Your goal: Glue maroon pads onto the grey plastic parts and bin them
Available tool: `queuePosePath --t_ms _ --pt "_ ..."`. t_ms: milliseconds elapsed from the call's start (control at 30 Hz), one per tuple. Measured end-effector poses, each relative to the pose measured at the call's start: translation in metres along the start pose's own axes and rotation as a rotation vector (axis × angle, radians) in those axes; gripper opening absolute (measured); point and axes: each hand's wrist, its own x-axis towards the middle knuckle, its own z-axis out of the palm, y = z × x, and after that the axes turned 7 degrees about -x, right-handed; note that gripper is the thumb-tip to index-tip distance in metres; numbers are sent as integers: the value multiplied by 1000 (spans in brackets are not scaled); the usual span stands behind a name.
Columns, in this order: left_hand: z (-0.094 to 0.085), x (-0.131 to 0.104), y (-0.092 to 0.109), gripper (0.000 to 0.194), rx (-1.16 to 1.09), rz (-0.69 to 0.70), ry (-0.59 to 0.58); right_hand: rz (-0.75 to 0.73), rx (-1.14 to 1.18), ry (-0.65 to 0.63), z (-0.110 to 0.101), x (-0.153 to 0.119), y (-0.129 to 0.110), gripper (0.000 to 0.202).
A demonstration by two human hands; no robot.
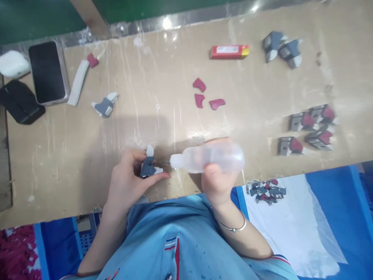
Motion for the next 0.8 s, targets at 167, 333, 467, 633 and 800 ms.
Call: queuePosePath --t_ms 167,333,467,633,800 --pt "-1 -5 -13 48 -265 -138 48 541 1362 -220 -59 61 14 10" --pt "2 -9 -5 43 -351 -220 78 535 1608 -361 -80 71 21 25" --pt "0 -9 0 55 -329 -180 76 288 514 -342 -51 48 -2 49" --pt "-4 -4 -3 60 -209 -194 -3 -269 -972 -153 -21 79 -7 53" --pt "-5 -5 -5 61 -163 -197 -19 -516 -1326 -370 -21 112 -1 33"
